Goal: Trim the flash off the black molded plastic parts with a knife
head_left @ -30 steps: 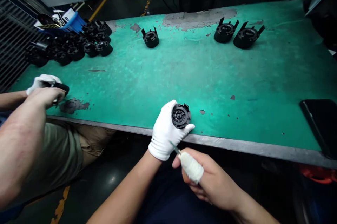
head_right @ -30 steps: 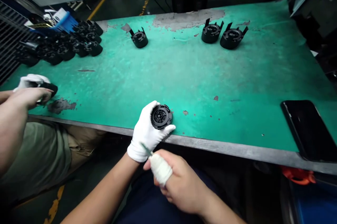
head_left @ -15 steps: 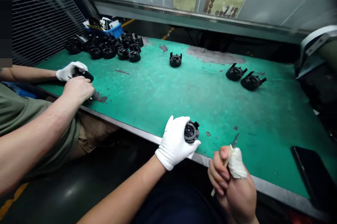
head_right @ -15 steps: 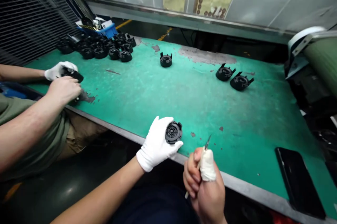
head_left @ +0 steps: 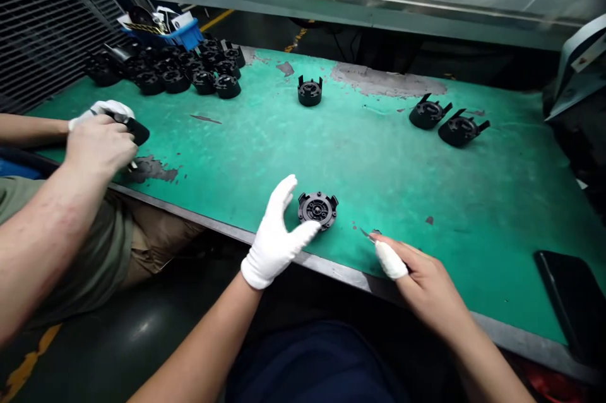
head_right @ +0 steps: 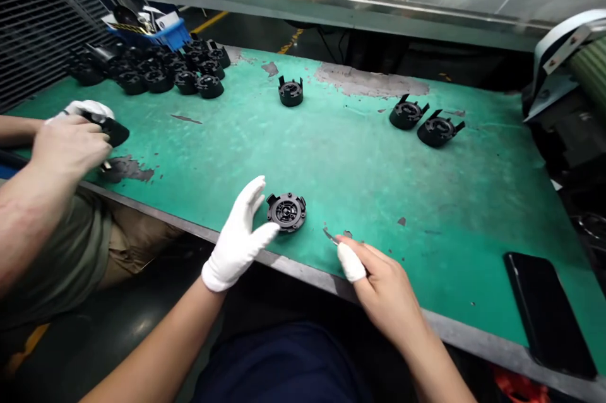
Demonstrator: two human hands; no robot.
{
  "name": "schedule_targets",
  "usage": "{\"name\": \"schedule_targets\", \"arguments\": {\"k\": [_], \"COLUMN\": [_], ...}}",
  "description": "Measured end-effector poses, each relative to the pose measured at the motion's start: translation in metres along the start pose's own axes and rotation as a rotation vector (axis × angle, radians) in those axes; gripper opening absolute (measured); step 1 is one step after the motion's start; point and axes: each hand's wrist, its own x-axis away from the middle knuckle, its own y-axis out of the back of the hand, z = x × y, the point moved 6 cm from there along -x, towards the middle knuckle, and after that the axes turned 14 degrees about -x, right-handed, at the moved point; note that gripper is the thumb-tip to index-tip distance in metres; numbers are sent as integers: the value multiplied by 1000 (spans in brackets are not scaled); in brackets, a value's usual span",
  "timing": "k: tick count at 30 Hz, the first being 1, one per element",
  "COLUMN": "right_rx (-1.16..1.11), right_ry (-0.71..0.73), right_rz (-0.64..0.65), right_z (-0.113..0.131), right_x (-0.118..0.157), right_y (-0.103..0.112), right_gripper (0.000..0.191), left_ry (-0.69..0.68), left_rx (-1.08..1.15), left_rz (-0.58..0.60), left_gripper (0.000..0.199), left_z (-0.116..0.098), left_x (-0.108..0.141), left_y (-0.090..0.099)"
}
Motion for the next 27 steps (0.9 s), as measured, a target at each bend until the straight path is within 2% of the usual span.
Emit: {"name": "schedule_targets", "arguments": {"k": [2, 3, 6, 9, 13, 19, 27], "right_rx": [170, 246, 436, 576, 695, 626, 683], "right_ry": [77, 104, 148, 173, 199, 208, 170], "right_rz": [62, 80, 120, 117, 50, 158, 98], "right_z": [11, 16, 25, 30, 36, 36, 31], "right_x": [-13, -18, -29, -35, -43, -43, -48], "right_y": [-10, -15, -28, -28, -17, -19, -19], "right_gripper": [40, 41, 40, 39, 38, 40, 38], "left_ry": [-54, -71, -97, -99, -106, -114, -147], "left_rx": [-145, -200, -281, -329, -359, -364, -369], "left_rz": [135, 176, 235, 234, 221, 194, 167], "left_gripper": [108, 113, 105, 94, 91, 87, 87], "left_z": [-3, -4, -4, -2, -3, -3, -5], "left_x": [-4, -6, -14, -19, -19, -19, -17], "left_y": [-9, -13, -21, -25, -27, -27, -27]}}
